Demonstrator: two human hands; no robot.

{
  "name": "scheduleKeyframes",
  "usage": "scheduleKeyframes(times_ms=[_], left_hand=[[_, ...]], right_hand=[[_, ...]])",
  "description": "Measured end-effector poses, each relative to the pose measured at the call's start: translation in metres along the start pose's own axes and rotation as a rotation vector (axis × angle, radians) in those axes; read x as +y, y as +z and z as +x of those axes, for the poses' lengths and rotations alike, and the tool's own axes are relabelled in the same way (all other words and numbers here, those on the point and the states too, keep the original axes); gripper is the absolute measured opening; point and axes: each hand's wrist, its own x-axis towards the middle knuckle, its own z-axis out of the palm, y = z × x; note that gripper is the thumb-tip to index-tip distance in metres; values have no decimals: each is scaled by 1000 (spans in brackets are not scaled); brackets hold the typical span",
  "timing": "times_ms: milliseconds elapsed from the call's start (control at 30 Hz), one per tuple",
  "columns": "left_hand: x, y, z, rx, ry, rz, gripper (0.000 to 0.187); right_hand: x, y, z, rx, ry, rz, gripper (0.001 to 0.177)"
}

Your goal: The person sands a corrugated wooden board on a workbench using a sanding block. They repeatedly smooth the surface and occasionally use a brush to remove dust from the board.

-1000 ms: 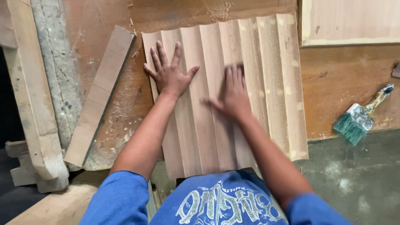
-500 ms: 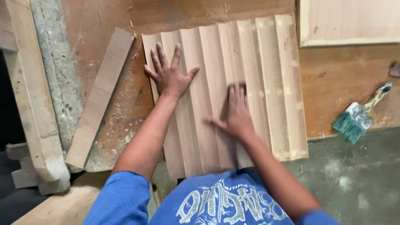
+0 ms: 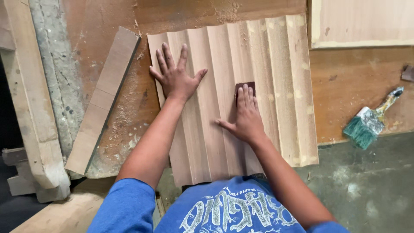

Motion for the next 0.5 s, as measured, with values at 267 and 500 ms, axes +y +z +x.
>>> scheduleKeyframes(times_ms=[267,500], left_hand=[[-2,1,-5,5,4,-34,98],[-3,4,-1,7,1,12,100]], right_hand=[[-7,-46,156,-149,100,41,130],[-9,0,-23,-37,26,11,132]])
